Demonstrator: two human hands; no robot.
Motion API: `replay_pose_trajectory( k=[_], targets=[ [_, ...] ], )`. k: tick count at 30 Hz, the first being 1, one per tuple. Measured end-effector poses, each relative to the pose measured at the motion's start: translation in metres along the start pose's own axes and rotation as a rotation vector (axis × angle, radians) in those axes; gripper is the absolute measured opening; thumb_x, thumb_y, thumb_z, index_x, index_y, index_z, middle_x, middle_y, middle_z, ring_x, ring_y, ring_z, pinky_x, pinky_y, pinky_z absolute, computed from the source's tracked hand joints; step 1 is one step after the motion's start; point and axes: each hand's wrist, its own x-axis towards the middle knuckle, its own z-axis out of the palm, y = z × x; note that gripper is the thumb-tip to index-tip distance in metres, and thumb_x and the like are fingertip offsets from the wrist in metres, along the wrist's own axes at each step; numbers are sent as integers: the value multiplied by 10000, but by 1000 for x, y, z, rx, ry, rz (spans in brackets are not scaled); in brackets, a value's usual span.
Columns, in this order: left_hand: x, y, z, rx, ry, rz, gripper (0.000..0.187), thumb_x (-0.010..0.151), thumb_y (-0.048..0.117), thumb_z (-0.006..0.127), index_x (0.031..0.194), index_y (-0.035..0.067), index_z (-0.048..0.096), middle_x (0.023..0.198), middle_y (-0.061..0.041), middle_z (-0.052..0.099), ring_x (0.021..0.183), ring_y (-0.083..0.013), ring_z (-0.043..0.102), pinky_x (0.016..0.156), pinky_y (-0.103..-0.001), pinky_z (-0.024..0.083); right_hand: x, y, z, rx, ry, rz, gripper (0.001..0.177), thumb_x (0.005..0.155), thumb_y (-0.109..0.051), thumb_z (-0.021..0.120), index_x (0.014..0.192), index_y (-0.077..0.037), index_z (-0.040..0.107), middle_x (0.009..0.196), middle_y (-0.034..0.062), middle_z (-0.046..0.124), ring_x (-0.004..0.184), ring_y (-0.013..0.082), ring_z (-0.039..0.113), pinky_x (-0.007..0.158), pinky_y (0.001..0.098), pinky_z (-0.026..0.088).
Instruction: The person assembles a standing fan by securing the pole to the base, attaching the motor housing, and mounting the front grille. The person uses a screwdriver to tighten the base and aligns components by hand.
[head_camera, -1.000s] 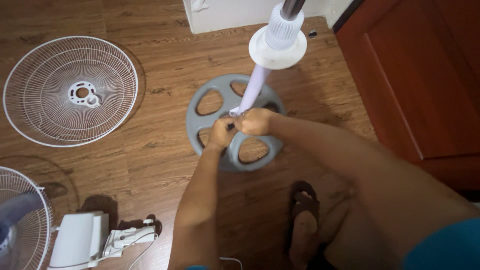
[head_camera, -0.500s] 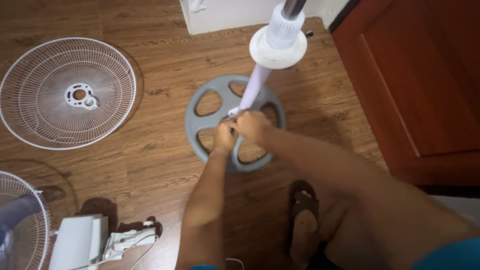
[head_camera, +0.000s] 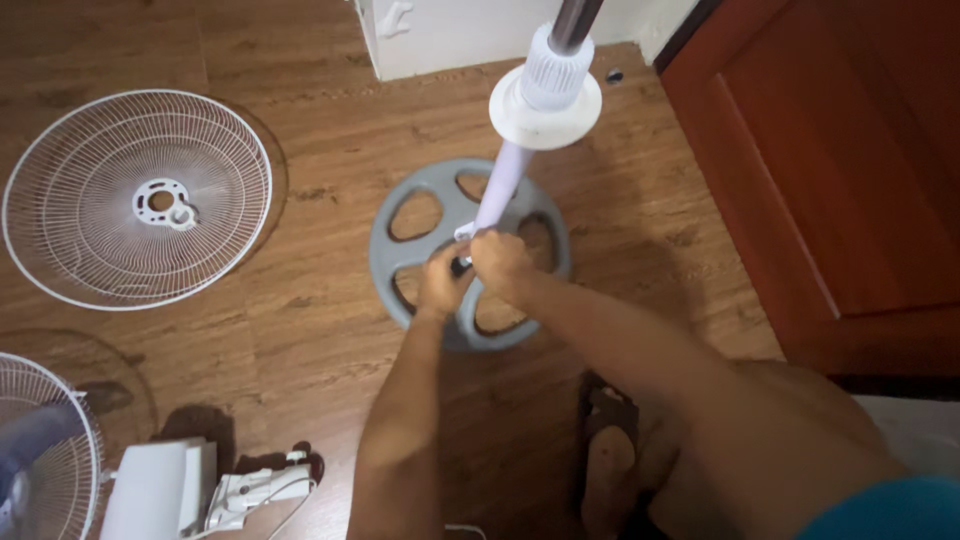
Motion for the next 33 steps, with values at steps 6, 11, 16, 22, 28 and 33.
replay_pose_trajectory(
  k=[6,11,16,22,28,33],
  targets=[
    [-6,3,10,23,38,51,274,801,61,776,1071,40,733,1007,-170,717,915,-359,686,808,-430,551,3,7,2,-88,-7,-109,191,908,-135,601,930,-26,757,910,205,744,855,357,751,723,474,608],
    [-7,-15,11,116,40,38,152,851,36,725,998,30,759,968,-182,728,924,-381,686,838,-440,541,2,30,0,-380,178,-698,213,858,-81,604,1020,14,704,830,197,726,697,334,749,527,429,607],
    [-10,-36,14,-23,118,-117,192,877,36,663,1048,48,749,984,-158,760,888,-287,755,816,-374,581,18,50,1,-460,23,-739,131,897,-86,601,938,-9,700,810,162,729,720,300,754,590,431,610],
    [-13,-36,9,-17,124,-102,158,886,55,676,1015,50,766,944,-145,776,863,-254,753,791,-360,580,21,35,7,-293,4,-589,108,822,-79,637,825,-50,741,816,185,737,746,351,744,645,470,600],
    [-21,-19,8,-25,45,-295,195,852,99,721,1040,71,763,897,-113,772,760,-215,734,740,-347,575,9,14,8,-258,108,-363,89,808,-63,659,800,-54,747,809,191,736,766,342,751,676,447,610],
    [-16,-23,8,98,41,-145,255,827,121,767,1075,61,752,1019,-146,748,929,-285,701,843,-388,555,-7,52,-8,-292,-45,-688,96,830,-81,646,861,-44,730,864,175,740,773,332,747,633,447,605]
  ],
)
